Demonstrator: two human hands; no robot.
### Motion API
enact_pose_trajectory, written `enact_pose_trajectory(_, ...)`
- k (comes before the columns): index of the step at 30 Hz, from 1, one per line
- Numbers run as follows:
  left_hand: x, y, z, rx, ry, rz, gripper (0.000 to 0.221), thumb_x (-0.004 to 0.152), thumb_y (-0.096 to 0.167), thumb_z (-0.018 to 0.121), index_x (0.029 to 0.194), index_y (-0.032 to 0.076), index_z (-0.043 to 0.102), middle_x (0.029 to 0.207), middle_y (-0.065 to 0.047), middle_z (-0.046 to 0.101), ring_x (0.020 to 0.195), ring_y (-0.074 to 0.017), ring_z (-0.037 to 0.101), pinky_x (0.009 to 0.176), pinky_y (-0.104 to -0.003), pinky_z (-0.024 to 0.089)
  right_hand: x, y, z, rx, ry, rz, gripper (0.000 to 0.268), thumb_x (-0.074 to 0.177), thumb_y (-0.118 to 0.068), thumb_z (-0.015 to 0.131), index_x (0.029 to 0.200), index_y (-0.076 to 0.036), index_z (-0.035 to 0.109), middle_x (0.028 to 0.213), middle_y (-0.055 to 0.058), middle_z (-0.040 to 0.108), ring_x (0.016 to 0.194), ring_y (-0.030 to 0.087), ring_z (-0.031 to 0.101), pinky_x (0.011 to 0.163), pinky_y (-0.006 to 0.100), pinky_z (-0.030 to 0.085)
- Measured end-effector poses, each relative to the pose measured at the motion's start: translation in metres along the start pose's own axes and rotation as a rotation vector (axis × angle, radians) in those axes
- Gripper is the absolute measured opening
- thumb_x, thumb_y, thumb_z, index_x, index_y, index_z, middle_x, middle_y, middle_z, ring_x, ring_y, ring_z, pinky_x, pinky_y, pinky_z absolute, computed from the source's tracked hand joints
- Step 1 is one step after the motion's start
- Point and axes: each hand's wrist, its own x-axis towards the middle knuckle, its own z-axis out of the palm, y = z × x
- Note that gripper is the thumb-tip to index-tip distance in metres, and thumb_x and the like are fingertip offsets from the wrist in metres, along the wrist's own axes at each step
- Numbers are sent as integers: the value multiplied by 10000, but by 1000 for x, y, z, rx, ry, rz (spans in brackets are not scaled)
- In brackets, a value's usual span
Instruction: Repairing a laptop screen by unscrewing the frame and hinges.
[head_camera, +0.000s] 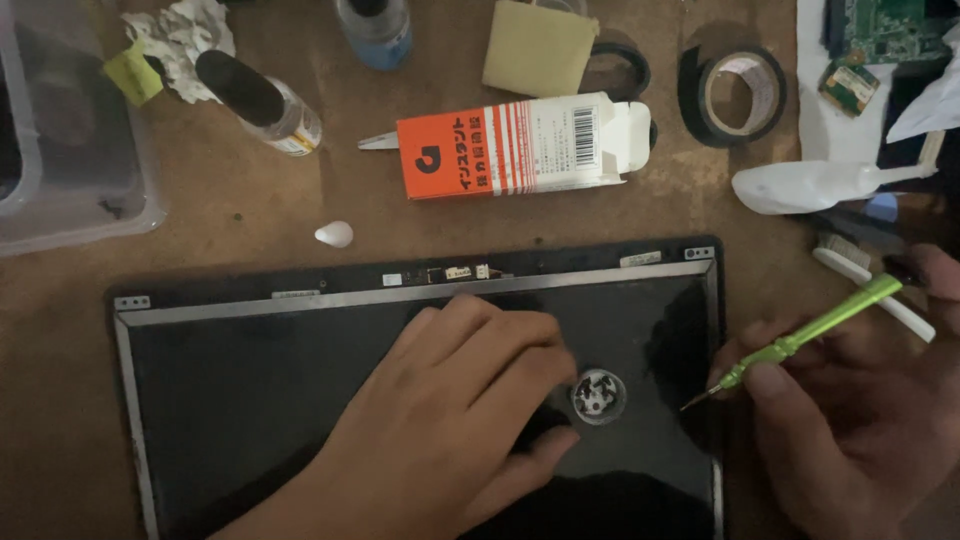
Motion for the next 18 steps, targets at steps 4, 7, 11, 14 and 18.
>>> enact_pose_trajectory(4, -1, -2, 2, -23, -24, -15, 414, 841, 269, 837, 1131, 50, 640, 1200, -89, 620, 1085, -236, 590, 879, -395, 476, -3, -1, -2, -95, 2, 12, 859, 928, 106, 530, 1630, -70, 68, 1035, 253, 652, 915, 331, 752, 783, 442, 661)
enact_pose_trajectory(7, 0, -1, 1, -50, -37, -35, 396, 834, 269, 841, 1103, 55, 643, 1191, -90, 623, 1065, -231, 591, 854, -390, 472, -12, 30, -14, -151, -10, -40, 511, 943, 70, 577, 1396, 21, 347, 1063, 240, 670, 928, 308, 752, 761, 397, 653)
enact_pose_trajectory(11, 0, 0, 0, -14, -10, -22, 395, 830, 260, 837, 1100, 51, 640, 1214, -95, 618, 1079, -235, 593, 884, -390, 484, -10, 22, -13, -257, -39, -19, 196, 954, 39, 619, 1147, 76, 617, 1029, 229, 703, 892, 287, 765, 717, 380, 647)
enact_pose_trajectory(14, -1, 0, 1, -5, -6, -43, 395, 823, 269, 841, 1080, 42, 646, 1219, -129, 600, 1040, -239, 590, 861, -394, 481, -9, 15, -8, -279, -35, 65, 202, 963, 22, 617, 1155, 81, 631, 958, 204, 732, 869, 260, 777, 725, 382, 643)
enact_pose_trajectory(18, -1, 0, 1, -12, -8, -33, 393, 825, 268, 843, 1083, 44, 649, 1222, -139, 587, 1048, -246, 594, 846, -389, 481, -12, 20, -9, -158, -18, 46, 211, 958, 35, 592, 1168, 56, 586, 967, 193, 719, 935, 253, 771, 783, 377, 658)
